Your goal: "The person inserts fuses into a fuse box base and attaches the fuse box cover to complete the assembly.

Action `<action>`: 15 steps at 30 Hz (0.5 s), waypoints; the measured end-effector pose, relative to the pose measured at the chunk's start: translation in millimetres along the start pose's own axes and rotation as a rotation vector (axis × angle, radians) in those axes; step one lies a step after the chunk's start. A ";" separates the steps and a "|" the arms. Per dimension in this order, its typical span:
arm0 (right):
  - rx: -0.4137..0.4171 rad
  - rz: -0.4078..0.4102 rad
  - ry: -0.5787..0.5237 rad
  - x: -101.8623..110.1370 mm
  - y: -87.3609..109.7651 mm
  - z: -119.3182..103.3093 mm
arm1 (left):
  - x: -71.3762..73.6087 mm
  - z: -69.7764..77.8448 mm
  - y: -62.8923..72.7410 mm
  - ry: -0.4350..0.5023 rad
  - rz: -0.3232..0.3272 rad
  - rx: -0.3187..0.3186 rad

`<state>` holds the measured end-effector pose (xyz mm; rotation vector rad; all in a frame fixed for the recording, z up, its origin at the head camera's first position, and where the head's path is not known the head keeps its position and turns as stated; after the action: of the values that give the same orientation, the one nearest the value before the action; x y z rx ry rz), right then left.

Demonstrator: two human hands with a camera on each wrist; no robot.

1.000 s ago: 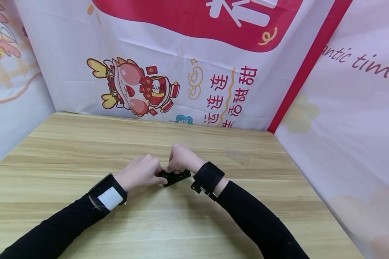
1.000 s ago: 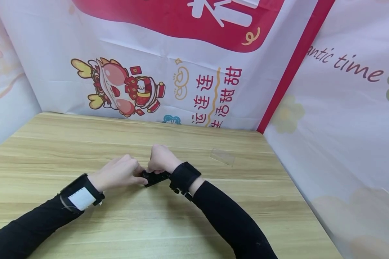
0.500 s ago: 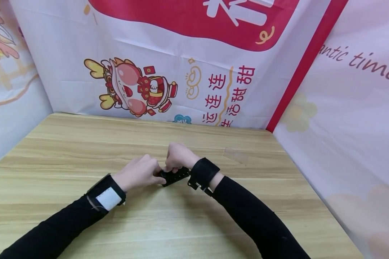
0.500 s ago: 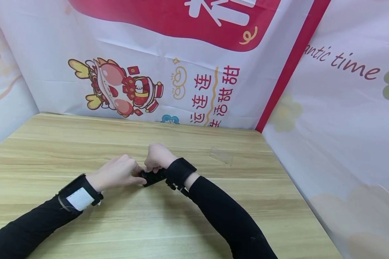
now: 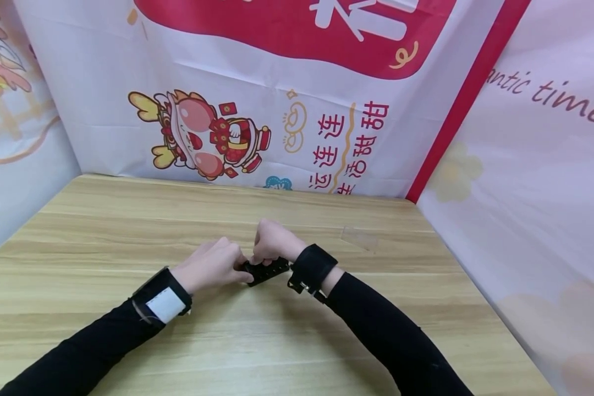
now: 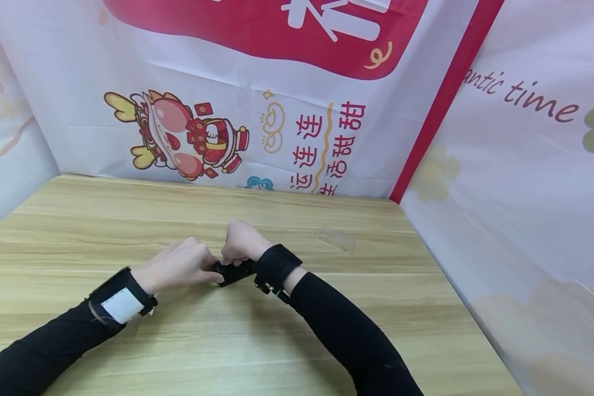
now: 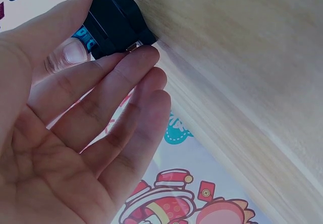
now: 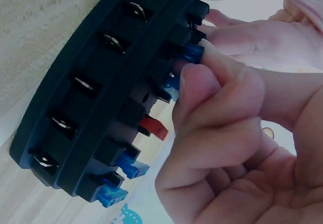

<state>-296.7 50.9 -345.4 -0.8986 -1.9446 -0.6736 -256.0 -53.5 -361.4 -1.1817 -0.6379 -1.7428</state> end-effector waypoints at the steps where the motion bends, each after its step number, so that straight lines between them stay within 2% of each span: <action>1: 0.005 -0.002 0.000 0.3 0.3 0.3 | -0.3 -0.1 -0.3 -0.003 -0.001 0.003; 15: 0.017 -0.022 -0.041 -1.1 1.4 -0.8 | -0.1 -1.6 -0.8 -0.014 -0.005 0.024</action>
<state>-294.9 50.8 -345.8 -0.8877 -1.9961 -0.6555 -257.4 -54.3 -362.1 -1.1778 -0.6692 -1.7282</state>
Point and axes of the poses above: each hand's wrist, its own y-axis away from the middle knuckle, its own x-axis out of the back of the hand, z = x × y, the point moved 6 cm from there along -y, towards the middle knuckle, and after that the axes turned 15 degrees about x, right-handed, at the moved point
